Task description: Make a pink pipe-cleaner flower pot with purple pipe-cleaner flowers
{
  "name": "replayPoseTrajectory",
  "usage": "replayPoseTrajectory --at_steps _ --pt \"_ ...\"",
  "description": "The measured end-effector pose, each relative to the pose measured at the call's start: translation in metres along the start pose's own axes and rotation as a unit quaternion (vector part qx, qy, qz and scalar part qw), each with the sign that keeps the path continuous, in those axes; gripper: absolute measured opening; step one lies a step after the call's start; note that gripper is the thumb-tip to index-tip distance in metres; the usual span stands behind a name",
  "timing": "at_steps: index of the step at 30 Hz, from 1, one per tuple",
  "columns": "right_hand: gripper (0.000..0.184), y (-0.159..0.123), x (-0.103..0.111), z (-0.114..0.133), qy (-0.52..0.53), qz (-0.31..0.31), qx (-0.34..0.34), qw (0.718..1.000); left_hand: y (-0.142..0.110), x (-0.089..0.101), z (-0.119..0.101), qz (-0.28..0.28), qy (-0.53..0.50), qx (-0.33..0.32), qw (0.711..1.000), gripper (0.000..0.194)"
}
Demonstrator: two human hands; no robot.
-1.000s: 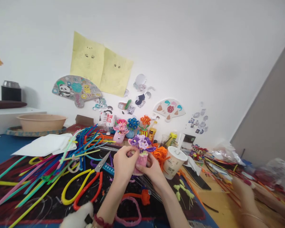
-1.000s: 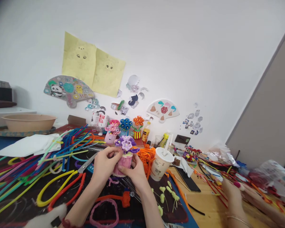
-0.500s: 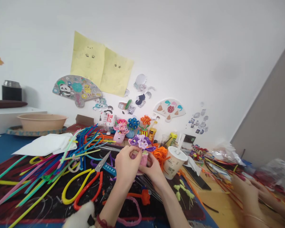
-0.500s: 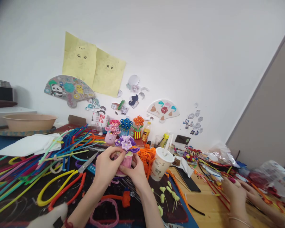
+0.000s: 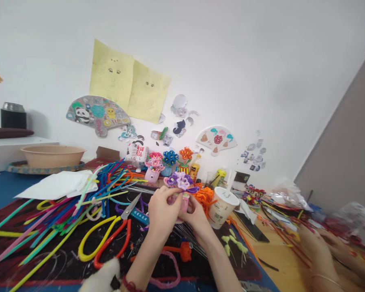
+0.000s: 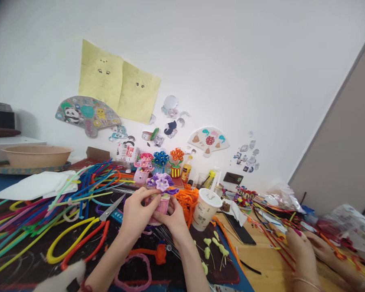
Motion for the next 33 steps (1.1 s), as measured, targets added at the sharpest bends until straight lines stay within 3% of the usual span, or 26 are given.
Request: replayPoseTrajectory --at_steps 5,15,19,25,28,33 --pt "0.061 0.002 -0.001 -0.001 0.041 0.015 -0.012 0.999 -0.001 0.012 0.001 -0.057 -0.018 -0.005 0.998 0.018" --pt "0.060 0.003 -0.006 -0.011 0.089 0.069 -0.039 0.993 -0.003 0.018 0.010 -0.087 -0.013 0.022 0.996 0.015" --pt "0.062 0.007 -0.005 -0.017 0.088 0.051 -0.024 0.994 -0.005 0.015 0.012 -0.047 0.029 0.040 0.998 0.017" --pt "0.068 0.010 -0.003 -0.025 0.072 0.031 -0.032 0.996 -0.010 0.000 -0.003 0.028 0.155 -0.005 0.988 0.020" --pt "0.068 0.009 -0.003 -0.025 0.061 0.024 -0.030 0.997 -0.011 -0.007 -0.001 0.062 0.196 0.007 0.979 0.019" --pt "0.067 0.004 -0.007 -0.019 0.063 0.028 -0.026 0.997 -0.010 -0.009 0.006 0.056 0.200 0.041 0.977 0.017"
Point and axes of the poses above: each hand's wrist, its own y-axis towards the middle knuckle, its own x-axis out of the back of the hand, z = x × y, the point moved 8 cm from there along y, towards the middle knuckle, and after that the axes turned 5 degrees about -x, right-handed, at the moved point
